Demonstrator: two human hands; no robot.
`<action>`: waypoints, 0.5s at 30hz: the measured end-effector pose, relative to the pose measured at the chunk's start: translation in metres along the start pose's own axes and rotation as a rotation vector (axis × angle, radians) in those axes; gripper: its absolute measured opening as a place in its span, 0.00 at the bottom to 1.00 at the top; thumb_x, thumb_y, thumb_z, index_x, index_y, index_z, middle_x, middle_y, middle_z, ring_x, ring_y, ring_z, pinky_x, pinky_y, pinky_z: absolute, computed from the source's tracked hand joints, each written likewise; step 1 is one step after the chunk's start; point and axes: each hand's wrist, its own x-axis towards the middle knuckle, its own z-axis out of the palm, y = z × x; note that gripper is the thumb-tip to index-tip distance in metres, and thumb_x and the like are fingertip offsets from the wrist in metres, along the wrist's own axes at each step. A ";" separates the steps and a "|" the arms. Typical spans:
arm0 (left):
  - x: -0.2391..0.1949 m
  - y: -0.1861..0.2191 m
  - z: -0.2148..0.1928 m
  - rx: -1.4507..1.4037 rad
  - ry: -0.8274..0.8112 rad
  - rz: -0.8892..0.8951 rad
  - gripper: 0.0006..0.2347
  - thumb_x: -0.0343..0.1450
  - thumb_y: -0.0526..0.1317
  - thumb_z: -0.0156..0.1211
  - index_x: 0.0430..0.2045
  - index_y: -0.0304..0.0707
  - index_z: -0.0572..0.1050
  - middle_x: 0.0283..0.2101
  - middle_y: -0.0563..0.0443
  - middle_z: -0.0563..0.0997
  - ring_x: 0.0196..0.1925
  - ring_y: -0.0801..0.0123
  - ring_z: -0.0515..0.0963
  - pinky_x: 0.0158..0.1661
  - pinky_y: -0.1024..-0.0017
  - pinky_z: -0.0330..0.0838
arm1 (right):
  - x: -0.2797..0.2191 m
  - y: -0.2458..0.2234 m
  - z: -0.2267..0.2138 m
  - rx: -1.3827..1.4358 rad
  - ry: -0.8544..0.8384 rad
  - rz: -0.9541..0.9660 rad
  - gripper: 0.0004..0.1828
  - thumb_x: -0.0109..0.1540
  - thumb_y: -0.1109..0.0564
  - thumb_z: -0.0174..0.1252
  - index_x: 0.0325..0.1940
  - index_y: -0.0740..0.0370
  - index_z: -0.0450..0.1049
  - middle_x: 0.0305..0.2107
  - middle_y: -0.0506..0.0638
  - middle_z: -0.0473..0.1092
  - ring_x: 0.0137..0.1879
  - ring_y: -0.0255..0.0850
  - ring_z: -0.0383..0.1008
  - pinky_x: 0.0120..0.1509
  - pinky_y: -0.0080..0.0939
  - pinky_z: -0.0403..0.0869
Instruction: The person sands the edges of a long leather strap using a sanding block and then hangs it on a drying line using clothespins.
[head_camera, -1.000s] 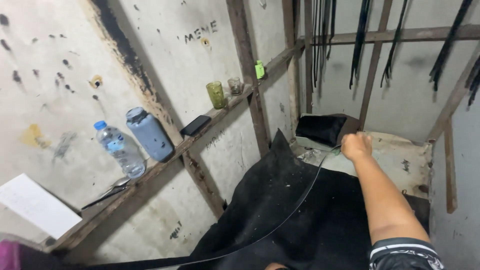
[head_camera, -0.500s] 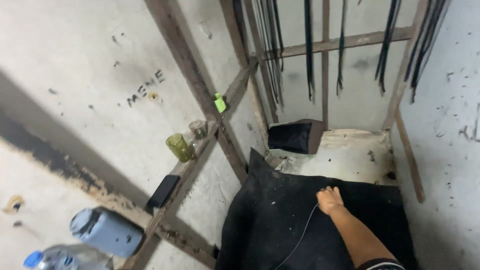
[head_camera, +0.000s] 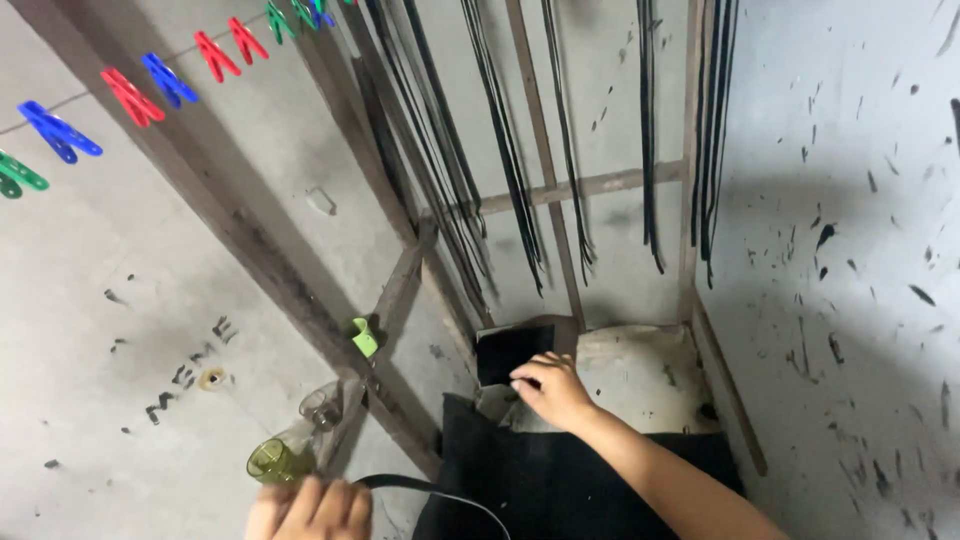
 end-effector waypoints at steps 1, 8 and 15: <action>0.011 0.007 0.005 0.016 -0.101 0.073 0.09 0.68 0.36 0.53 0.15 0.49 0.71 0.20 0.55 0.72 0.24 0.63 0.72 0.35 0.63 0.64 | 0.011 -0.040 -0.028 0.106 0.008 -0.082 0.06 0.59 0.51 0.65 0.38 0.49 0.84 0.32 0.42 0.79 0.40 0.43 0.74 0.50 0.48 0.66; 0.048 0.054 0.054 -0.059 -0.259 0.188 0.06 0.66 0.39 0.52 0.20 0.47 0.76 0.25 0.50 0.74 0.30 0.53 0.72 0.46 0.54 0.65 | 0.020 -0.184 -0.126 0.310 0.070 -0.554 0.08 0.62 0.53 0.64 0.38 0.60 0.79 0.29 0.46 0.72 0.35 0.45 0.67 0.45 0.47 0.59; 0.051 0.085 0.069 -0.112 -0.320 0.222 0.07 0.69 0.38 0.51 0.25 0.45 0.78 0.25 0.52 0.72 0.31 0.54 0.71 0.48 0.52 0.63 | 0.011 -0.175 -0.123 0.251 0.092 -0.558 0.14 0.60 0.61 0.57 0.22 0.61 0.63 0.20 0.47 0.63 0.32 0.46 0.62 0.42 0.46 0.58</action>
